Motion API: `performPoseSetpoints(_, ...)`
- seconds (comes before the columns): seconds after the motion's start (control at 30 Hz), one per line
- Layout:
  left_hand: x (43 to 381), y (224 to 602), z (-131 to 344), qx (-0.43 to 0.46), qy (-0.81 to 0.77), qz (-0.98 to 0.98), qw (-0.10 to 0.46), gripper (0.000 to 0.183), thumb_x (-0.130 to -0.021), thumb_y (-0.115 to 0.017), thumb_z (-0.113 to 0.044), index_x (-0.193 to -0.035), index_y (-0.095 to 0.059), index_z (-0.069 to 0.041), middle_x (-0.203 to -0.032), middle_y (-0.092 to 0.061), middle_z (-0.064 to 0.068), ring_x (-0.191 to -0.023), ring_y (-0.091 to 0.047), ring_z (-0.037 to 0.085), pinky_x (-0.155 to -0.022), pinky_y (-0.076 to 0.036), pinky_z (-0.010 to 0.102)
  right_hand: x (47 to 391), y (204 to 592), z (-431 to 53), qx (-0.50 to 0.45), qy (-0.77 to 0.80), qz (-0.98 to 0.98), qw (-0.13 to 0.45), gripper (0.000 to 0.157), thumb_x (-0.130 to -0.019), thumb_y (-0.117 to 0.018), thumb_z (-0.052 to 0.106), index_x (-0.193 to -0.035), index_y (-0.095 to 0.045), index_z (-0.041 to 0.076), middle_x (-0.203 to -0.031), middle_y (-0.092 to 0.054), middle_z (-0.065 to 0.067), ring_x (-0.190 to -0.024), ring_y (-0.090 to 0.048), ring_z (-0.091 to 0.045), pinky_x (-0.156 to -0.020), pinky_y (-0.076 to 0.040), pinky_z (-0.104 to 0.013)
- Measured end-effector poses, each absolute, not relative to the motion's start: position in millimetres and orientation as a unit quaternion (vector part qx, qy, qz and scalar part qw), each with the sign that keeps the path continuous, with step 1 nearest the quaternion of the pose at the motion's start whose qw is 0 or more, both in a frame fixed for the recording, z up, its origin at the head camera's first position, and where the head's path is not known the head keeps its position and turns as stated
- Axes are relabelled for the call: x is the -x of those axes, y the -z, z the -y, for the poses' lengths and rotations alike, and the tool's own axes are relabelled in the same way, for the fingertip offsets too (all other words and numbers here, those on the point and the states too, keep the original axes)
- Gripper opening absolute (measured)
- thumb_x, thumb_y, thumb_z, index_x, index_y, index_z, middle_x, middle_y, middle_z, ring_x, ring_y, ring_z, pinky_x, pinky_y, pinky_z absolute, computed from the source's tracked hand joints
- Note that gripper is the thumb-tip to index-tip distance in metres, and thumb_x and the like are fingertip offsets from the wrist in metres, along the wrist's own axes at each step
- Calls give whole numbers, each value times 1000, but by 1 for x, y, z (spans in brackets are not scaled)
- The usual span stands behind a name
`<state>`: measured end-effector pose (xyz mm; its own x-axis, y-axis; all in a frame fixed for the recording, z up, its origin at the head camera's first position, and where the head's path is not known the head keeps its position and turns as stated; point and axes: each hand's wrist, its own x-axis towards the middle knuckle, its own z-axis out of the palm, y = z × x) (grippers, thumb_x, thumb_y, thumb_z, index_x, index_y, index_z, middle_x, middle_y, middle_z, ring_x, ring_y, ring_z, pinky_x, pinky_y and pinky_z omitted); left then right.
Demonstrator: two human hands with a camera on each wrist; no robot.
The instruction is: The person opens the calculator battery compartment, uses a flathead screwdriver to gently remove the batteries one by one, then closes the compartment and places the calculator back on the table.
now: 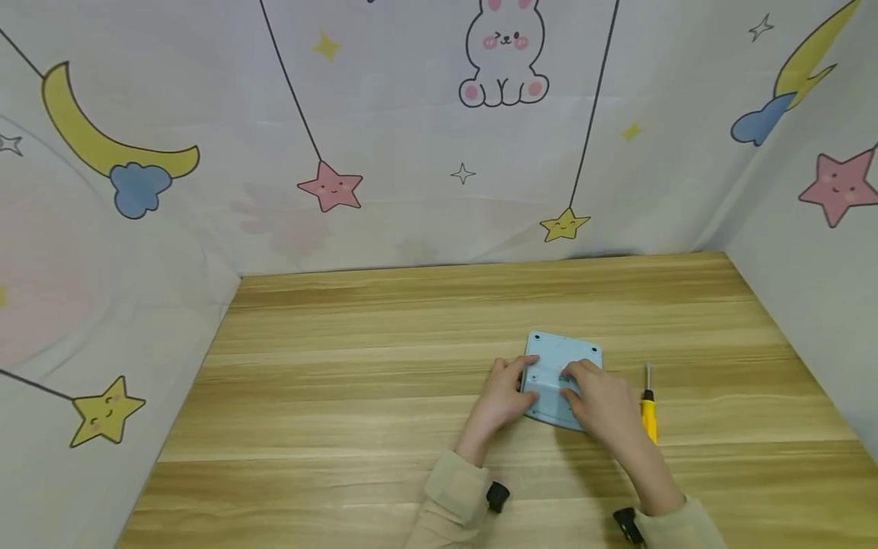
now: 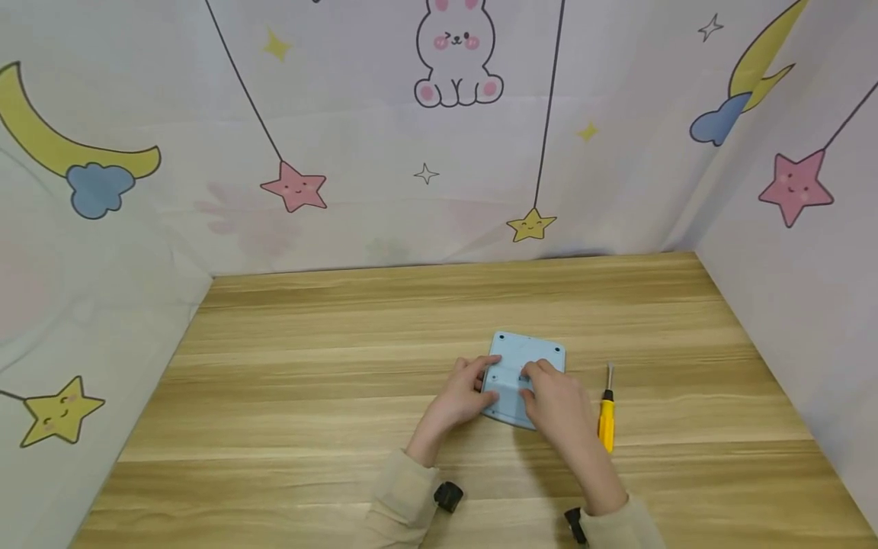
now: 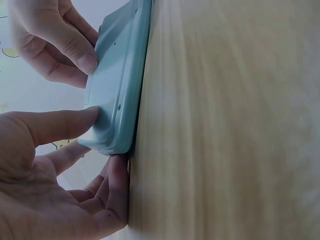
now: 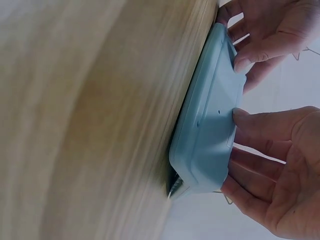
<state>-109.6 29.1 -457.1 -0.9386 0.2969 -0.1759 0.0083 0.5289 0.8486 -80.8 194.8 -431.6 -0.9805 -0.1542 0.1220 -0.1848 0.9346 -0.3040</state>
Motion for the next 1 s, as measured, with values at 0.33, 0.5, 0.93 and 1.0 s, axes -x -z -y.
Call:
performPoseSetpoints(0.33, 109, 458, -29, -87, -476, -863, 147, 54, -81, -69, -6, -133, -57, -14, -90, -47, 8, -76, -41, 11, -62, -33, 18, 83, 430, -192, -86, -127, 987, 41, 16, -79, -77, 16, -92, -69, 8, -89, -68, -6, -59, -56, -18, -47, -41, -29)
performPoseSetpoints(0.5, 110, 458, -29, -90, -475, -863, 145, 54, -81, -70, -6, -133, -58, -13, -88, -47, 9, -75, -39, 12, -61, -32, 19, 84, 430, -191, -90, -127, 987, 45, 16, -79, -77, 14, -90, -69, 8, -87, -67, -6, -56, -53, -17, -47, -40, -28)
performPoseSetpoints(0.93, 110, 456, -28, -85, -469, -866, 151, 53, -82, -70, -7, -133, -58, -15, -90, -49, 10, -76, -40, 11, -61, -33, 18, 83, 429, -191, -95, -126, 986, 48, 15, -79, -76, 14, -89, -68, 7, -83, -66, -6, -52, -48, -14, -44, -36, -26)
performPoseSetpoints(1.0, 110, 456, -28, -83, -471, -865, 151, 53, -82, -70, -7, -133, -58, -15, -89, -49, 9, -75, -40, 11, -61, -33, 18, 83, 428, -191, -94, -126, 986, 46, 15, -79, -76, 14, -90, -68, 7, -83, -66, -6, -53, -48, -14, -44, -36, -26)
